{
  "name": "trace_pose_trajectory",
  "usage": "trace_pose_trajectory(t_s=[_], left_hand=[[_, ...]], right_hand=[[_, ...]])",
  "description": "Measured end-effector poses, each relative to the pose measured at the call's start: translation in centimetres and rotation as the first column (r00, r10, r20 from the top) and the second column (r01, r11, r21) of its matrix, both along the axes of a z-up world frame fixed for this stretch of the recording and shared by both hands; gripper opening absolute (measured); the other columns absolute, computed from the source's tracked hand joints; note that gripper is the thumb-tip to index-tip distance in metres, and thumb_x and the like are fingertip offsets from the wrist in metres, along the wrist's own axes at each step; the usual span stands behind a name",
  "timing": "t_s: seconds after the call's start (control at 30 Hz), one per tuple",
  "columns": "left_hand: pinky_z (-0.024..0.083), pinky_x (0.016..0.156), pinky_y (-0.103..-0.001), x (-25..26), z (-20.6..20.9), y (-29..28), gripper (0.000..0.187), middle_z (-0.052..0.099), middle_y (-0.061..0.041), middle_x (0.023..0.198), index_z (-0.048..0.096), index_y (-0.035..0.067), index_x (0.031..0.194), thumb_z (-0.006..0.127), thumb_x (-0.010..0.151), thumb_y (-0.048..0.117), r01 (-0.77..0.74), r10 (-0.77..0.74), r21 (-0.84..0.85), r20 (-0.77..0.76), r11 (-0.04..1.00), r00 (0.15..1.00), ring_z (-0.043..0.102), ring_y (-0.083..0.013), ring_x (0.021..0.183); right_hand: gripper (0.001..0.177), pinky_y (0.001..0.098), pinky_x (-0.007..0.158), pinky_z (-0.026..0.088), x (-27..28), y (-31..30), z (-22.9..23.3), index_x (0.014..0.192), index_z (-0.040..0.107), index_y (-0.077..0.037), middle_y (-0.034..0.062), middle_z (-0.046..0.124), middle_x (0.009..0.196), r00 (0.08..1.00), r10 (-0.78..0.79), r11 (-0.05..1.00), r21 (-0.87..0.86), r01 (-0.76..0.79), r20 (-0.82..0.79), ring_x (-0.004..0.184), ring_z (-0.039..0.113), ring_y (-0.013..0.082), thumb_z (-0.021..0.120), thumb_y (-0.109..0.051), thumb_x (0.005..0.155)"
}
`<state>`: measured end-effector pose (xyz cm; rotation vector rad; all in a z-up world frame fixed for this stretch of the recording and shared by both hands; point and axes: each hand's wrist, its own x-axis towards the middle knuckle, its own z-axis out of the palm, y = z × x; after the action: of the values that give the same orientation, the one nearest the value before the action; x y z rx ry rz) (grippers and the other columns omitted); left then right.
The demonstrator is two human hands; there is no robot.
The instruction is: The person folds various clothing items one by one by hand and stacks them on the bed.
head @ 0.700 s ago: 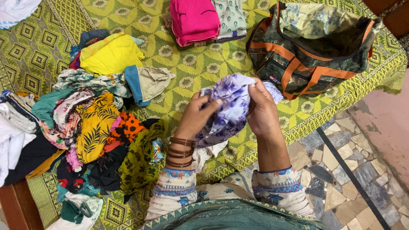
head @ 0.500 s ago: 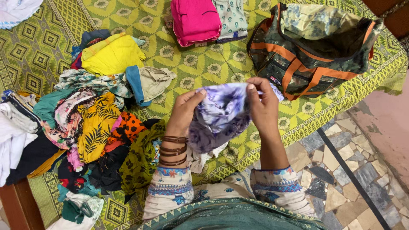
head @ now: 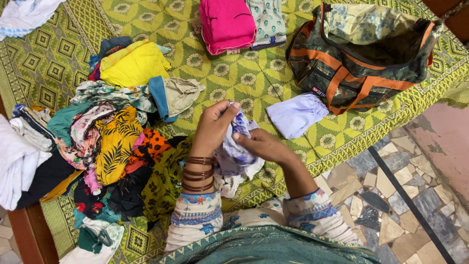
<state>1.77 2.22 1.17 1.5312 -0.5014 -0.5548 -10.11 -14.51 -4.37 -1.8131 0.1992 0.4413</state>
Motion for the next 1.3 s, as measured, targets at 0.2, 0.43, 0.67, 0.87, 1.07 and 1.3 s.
trace_pose_trajectory(t_s=[0.2, 0.43, 0.67, 0.87, 1.07, 1.3], left_hand=[[0.059, 0.072, -0.028, 1.4, 4.2, 4.0, 0.027, 0.069, 0.003, 0.105, 0.065, 0.007, 0.103, 0.069, 0.077, 0.0, -0.164, 0.146, 0.112, 0.158, 0.98, 0.977, 0.07, -0.0136, 0.094], [0.053, 0.069, -0.042, 0.0, 6.0, 3.6, 0.044, 0.07, -0.017, 0.102, 0.058, 0.004, 0.114, 0.076, 0.074, 0.0, -0.682, 0.389, 0.238, 0.674, 0.691, 0.628, 0.071, -0.0319, 0.087], [0.051, 0.073, -0.037, 1.2, 5.4, 4.5, 0.028, 0.074, -0.011, 0.095, 0.069, 0.01, 0.119, 0.069, 0.093, 0.021, -0.46, 0.4, 0.503, 0.229, 0.732, 0.887, 0.068, -0.024, 0.08], [0.05, 0.079, -0.023, 1.8, 5.2, 5.8, 0.047, 0.071, 0.001, 0.115, 0.064, 0.007, 0.132, 0.066, 0.085, 0.0, -0.195, 0.206, -0.124, 0.079, 0.973, 0.975, 0.064, -0.0056, 0.094], [0.043, 0.068, -0.027, 0.8, 5.7, 7.0, 0.043, 0.069, -0.012, 0.092, 0.066, 0.008, 0.134, 0.076, 0.092, 0.006, -0.22, 0.211, 0.226, 0.065, 0.949, 0.975, 0.054, -0.0127, 0.076], [0.056, 0.086, -0.027, 1.7, -0.6, 9.2, 0.044, 0.073, -0.008, 0.114, 0.07, 0.006, 0.127, 0.083, 0.087, 0.02, 0.203, -0.208, -0.045, -0.185, 0.978, 0.961, 0.067, -0.0117, 0.099]], right_hand=[[0.023, 0.0273, 0.071, 0.05, 0.3, -4.5, 4.3, 0.113, 0.07, -0.003, 0.0022, 0.069, 0.093, 0.719, -0.666, 0.74, 0.302, 0.601, 0.199, 0.078, 0.06, 0.0104, 0.055, -0.02, 0.109], [0.022, 0.0312, 0.092, 0.056, -0.6, -4.4, 9.9, 0.116, 0.067, -0.003, 0.0048, 0.074, 0.108, 0.493, -0.81, 0.518, 0.782, 0.347, 0.318, 0.098, 0.07, 0.0135, 0.062, 0.003, 0.095], [0.013, 0.0377, 0.093, 0.063, -1.3, -6.8, 10.4, 0.113, 0.058, -0.007, 0.0076, 0.073, 0.107, 0.448, -0.853, 0.426, 0.854, 0.299, 0.268, 0.097, 0.073, 0.0178, 0.059, -0.004, 0.1], [0.045, 0.0249, 0.072, 0.059, -1.8, -7.4, 11.0, 0.14, 0.048, -0.02, 0.0008, 0.069, 0.096, 0.357, -0.81, 0.587, 0.629, 0.509, 0.466, 0.081, 0.068, 0.0081, 0.057, 0.001, 0.101], [0.021, 0.0248, 0.076, 0.058, -1.9, -7.3, 9.7, 0.124, 0.069, -0.002, 0.0028, 0.072, 0.1, 0.459, -0.791, 0.603, 0.638, 0.479, 0.403, 0.085, 0.069, 0.0095, 0.054, -0.001, 0.11], [0.023, 0.0258, 0.078, 0.058, -2.6, -8.3, 4.7, 0.125, 0.069, -0.001, 0.0048, 0.072, 0.103, 0.656, -0.746, 0.566, 0.628, 0.535, 0.113, 0.088, 0.069, 0.0108, 0.057, -0.001, 0.105]])
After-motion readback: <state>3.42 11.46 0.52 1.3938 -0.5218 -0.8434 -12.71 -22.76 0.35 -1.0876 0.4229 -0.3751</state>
